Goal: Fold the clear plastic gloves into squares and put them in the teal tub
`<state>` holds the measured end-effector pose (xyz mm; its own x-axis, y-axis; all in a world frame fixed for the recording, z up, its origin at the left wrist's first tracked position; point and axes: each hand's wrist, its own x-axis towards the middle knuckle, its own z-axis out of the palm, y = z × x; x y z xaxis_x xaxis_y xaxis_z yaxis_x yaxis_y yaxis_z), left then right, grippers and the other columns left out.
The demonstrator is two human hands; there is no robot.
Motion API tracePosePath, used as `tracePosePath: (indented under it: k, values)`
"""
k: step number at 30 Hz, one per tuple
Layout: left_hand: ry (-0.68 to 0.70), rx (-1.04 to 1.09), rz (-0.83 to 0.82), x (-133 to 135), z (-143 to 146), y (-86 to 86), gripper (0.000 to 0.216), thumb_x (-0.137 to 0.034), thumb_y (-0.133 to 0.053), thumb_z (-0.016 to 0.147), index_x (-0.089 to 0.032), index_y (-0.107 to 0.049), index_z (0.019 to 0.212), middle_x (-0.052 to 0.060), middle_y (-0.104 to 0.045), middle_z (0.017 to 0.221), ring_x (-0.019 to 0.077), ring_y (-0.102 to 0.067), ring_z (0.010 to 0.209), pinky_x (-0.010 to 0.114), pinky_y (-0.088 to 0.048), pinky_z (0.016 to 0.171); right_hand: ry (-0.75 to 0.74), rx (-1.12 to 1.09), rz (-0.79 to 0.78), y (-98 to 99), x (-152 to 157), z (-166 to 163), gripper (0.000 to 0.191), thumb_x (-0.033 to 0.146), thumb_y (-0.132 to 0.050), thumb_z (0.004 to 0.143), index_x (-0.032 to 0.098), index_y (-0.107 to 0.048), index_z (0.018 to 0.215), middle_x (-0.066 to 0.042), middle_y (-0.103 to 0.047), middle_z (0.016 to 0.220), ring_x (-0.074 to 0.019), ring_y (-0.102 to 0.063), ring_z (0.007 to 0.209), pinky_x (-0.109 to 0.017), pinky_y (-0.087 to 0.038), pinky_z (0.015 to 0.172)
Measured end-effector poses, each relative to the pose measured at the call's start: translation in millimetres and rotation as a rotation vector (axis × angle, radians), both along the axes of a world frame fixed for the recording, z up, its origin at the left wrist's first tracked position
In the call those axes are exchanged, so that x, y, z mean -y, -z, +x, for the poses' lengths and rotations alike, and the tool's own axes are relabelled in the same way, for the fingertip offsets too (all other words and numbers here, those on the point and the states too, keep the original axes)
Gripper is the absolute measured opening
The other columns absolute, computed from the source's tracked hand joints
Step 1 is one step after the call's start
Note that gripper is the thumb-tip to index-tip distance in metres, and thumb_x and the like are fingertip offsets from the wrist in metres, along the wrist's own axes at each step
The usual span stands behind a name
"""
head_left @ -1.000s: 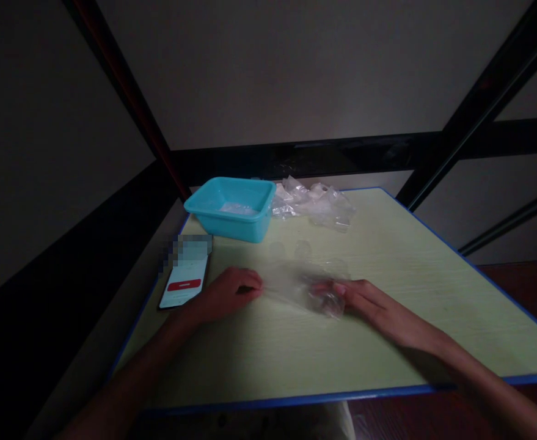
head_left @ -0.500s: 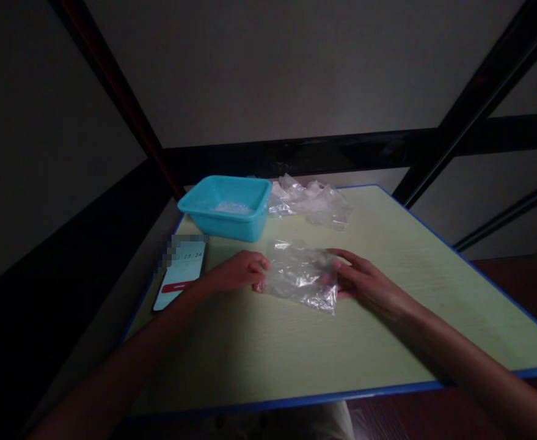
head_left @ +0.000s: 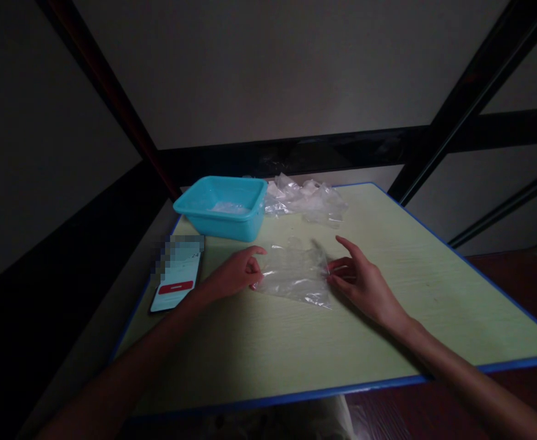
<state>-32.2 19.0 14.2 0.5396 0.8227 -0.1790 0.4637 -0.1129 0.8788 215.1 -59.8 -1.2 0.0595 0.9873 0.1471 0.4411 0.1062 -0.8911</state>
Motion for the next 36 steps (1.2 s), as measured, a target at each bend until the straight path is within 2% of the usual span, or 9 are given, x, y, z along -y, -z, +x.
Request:
tracePosePath:
  k: [5, 9, 11, 13, 16, 18, 23, 30, 36]
  values:
    - [-0.028, -0.161, 0.21, 7, 1, -2.2, 0.043, -0.008, -0.053, 0.067, -0.014, -0.048, 0.11, -0.003, -0.058, 0.073, 0.0104, -0.056, 0.053, 0.022, -0.044, 0.052, 0.012, 0.161, 0.124, -3.2, 5, 2, 0.059, 0.025, -0.051, 0.077, 0.009, -0.032, 0.132, -0.016, -0.062, 0.102, -0.0198, -0.064, 0.075, -0.034, -0.057, 0.063]
    - [-0.086, -0.314, 0.611, 28, 5, -4.2, 0.034, -0.01, -0.052, 0.073, -0.016, -0.053, 0.107, 0.007, -0.061, 0.101, 0.0193, -0.06, 0.087, 0.036, -0.049, 0.08, -0.056, 0.511, 0.315, -11.6, 26, -6, 0.04, 0.026, -0.043, 0.087, 0.011, -0.046, 0.124, -0.017, -0.059, 0.114, -0.0243, -0.06, 0.099, -0.042, -0.053, 0.083]
    - [0.037, -0.332, 0.738, 42, 8, -3.0, 0.032, -0.013, -0.051, 0.078, -0.016, -0.053, 0.11, 0.01, -0.058, 0.116, 0.0221, -0.054, 0.108, 0.038, -0.043, 0.093, -0.204, 0.691, 0.337, -13.5, 40, -14, 0.041, 0.032, -0.042, 0.09, 0.009, -0.049, 0.124, -0.018, -0.055, 0.124, -0.0258, -0.054, 0.112, -0.043, -0.049, 0.091]
    - [0.218, -0.355, 0.8, 55, 12, -0.1, 0.04, -0.02, -0.051, 0.081, -0.014, -0.047, 0.121, 0.013, -0.047, 0.133, 0.0234, -0.042, 0.124, 0.039, -0.036, 0.102, -0.34, 0.841, 0.363, -11.4, 51, -21, 0.053, 0.04, -0.041, 0.09, 0.006, -0.042, 0.131, -0.019, -0.046, 0.134, -0.0278, -0.045, 0.122, -0.047, -0.044, 0.097]
    - [0.428, -0.419, 0.817, 65, 14, 6.2, 0.059, -0.033, -0.052, 0.084, -0.009, -0.031, 0.134, 0.016, -0.029, 0.145, 0.0249, -0.023, 0.135, 0.041, -0.027, 0.108, -0.445, 0.974, 0.376, -3.2, 60, -26, 0.07, 0.052, -0.038, 0.088, 0.004, -0.03, 0.138, -0.019, -0.036, 0.14, -0.0281, -0.032, 0.13, -0.049, -0.039, 0.1]
    - [0.478, -0.461, 0.806, 65, 13, 10.6, 0.066, -0.039, -0.05, 0.085, -0.007, -0.025, 0.138, 0.018, -0.024, 0.147, 0.0249, -0.018, 0.137, 0.042, -0.025, 0.108, -0.45, 1.009, 0.372, 2.0, 62, -25, 0.075, 0.056, -0.035, 0.088, 0.003, -0.024, 0.14, -0.019, -0.033, 0.141, -0.0273, -0.028, 0.132, -0.049, -0.038, 0.101]
    - [0.466, -0.544, 0.805, 60, 6, 16.7, 0.07, -0.043, -0.049, 0.085, -0.006, -0.022, 0.139, 0.018, -0.022, 0.147, 0.0248, -0.015, 0.137, 0.041, -0.023, 0.109, -0.451, 1.045, 0.358, 6.0, 63, -18, 0.076, 0.057, -0.032, 0.088, 0.007, -0.013, 0.143, -0.018, -0.027, 0.143, -0.0261, -0.026, 0.133, -0.05, -0.034, 0.102]
    - [0.416, -0.571, 0.784, 63, -1, 18.2, 0.07, -0.041, -0.049, 0.084, -0.008, -0.02, 0.139, 0.018, -0.022, 0.147, 0.0237, -0.015, 0.137, 0.041, -0.024, 0.108, -0.462, 1.058, 0.363, 6.8, 65, -17, 0.078, 0.056, -0.032, 0.089, 0.006, -0.008, 0.143, -0.018, -0.027, 0.143, -0.0266, -0.027, 0.132, -0.052, -0.037, 0.1]
    - [0.404, -0.63, 0.839, 65, 0, 10.1, 0.066, -0.043, -0.043, 0.087, -0.006, -0.024, 0.138, 0.018, -0.021, 0.147, 0.0255, -0.015, 0.137, 0.046, -0.021, 0.109, -0.504, 0.979, 0.297, -7.4, 60, -14, 0.073, 0.052, -0.033, 0.09, 0.009, -0.009, 0.144, -0.017, -0.028, 0.143, -0.025, -0.027, 0.133, -0.049, -0.035, 0.102]
